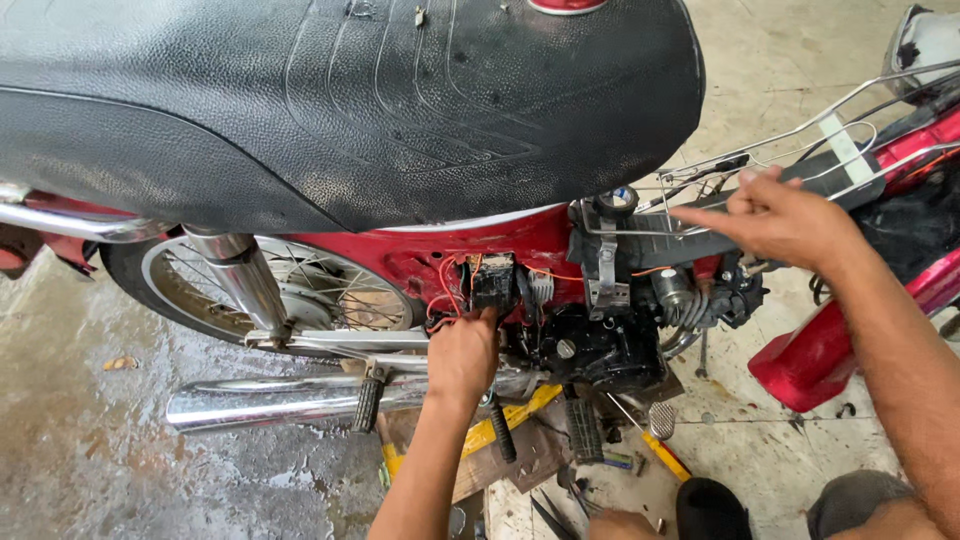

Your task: The person uses pliers to cut and strip wires near the rear section of a red motorcycle. They then use their hands to connect and arrange the exposed wires within the motorcycle's frame.

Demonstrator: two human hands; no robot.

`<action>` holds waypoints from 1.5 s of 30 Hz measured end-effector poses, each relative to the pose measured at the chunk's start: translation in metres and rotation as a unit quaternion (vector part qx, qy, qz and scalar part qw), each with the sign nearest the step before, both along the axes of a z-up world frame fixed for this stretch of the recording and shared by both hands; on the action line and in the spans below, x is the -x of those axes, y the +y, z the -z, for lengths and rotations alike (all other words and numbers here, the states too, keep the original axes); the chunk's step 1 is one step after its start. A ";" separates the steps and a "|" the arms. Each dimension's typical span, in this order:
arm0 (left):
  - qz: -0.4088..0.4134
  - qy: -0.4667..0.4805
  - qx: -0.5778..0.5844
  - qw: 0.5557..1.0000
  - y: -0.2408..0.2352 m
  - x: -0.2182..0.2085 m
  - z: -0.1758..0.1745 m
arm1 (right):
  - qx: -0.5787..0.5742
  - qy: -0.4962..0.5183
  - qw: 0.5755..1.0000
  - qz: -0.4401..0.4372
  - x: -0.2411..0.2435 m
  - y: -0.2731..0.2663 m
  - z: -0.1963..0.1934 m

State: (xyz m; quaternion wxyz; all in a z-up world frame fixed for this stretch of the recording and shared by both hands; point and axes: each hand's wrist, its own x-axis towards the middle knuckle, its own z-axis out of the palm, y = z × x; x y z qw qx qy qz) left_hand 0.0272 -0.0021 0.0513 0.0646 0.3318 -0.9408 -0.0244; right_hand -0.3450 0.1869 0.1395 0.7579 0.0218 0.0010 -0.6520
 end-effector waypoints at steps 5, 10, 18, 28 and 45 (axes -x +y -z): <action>0.010 0.029 -0.029 0.999 0.004 -0.003 0.000 | -0.178 -0.584 0.706 0.359 -0.045 -0.015 -0.051; 0.011 0.045 -0.031 0.998 0.004 -0.003 -0.001 | 0.063 -0.872 0.438 0.208 -0.064 -0.029 -0.102; -0.002 0.039 0.021 0.999 0.002 -0.002 0.004 | 0.180 -0.878 0.360 0.257 0.026 -0.075 -0.078; -0.016 0.074 0.014 0.997 0.003 -0.005 0.003 | 0.359 -0.739 0.528 0.213 0.105 -0.061 -0.066; -0.011 0.044 -0.014 0.999 0.004 -0.006 -0.002 | 0.384 -0.918 0.063 0.079 -0.025 -0.097 -0.078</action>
